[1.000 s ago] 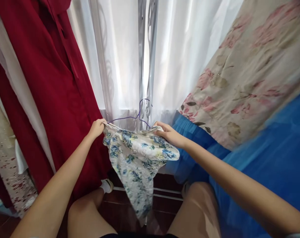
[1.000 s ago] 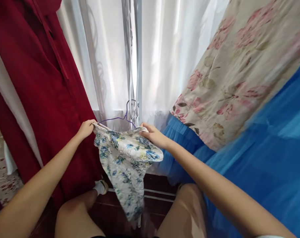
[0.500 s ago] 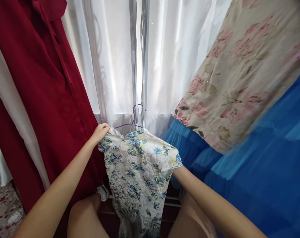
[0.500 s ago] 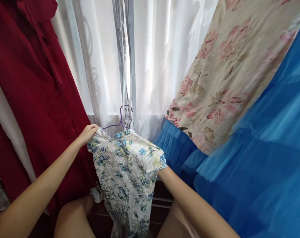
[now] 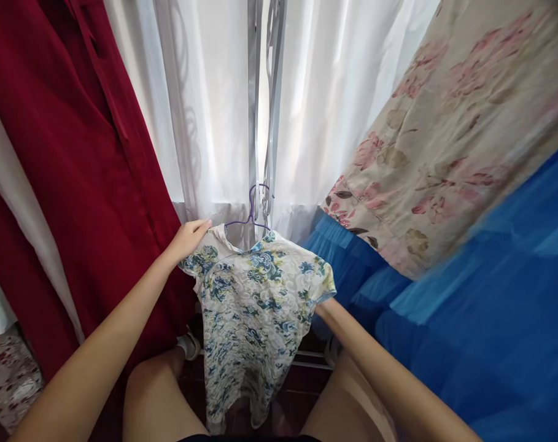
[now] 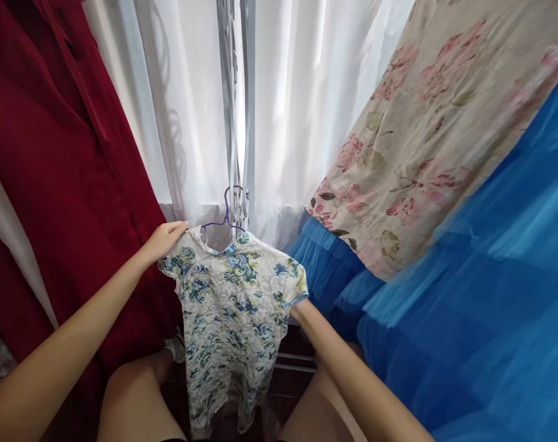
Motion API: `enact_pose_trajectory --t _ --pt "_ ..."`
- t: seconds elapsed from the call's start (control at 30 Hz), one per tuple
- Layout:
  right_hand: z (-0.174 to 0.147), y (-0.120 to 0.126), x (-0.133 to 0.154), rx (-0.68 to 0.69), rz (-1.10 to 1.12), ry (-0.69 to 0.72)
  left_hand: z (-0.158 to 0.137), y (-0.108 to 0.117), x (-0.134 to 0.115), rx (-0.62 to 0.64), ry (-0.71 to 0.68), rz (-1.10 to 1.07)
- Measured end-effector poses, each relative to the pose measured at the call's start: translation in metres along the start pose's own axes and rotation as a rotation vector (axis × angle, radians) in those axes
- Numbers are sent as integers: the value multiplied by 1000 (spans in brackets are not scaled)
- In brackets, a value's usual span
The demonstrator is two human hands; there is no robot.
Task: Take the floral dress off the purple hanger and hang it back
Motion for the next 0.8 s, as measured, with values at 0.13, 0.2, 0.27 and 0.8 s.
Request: enact_pose_trajectory --t 0.13,0.2,0.27,0.8 --pt "-9 42 -13 -16 252 -76 -39 7 35 -3 35 -128" --pt "-19 58 -4 -94 253 -35 -55 10 41 -94 60 -197" --pt "-27 69 15 -197 259 43 -67 13 36 -221 85 -228" --pt "-89 -78 161 455 -194 436 -88 -14 31 -301 144 -86"
Point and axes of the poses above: each hand's wrist, its own z-axis towards the middle knuckle, its own y-axis out of the back of the hand, x = y × z, the point moved 8 cm from there along z, towards the middle knuckle, and after that the axes turned 9 degrees about -y, right-handed, at the moved point
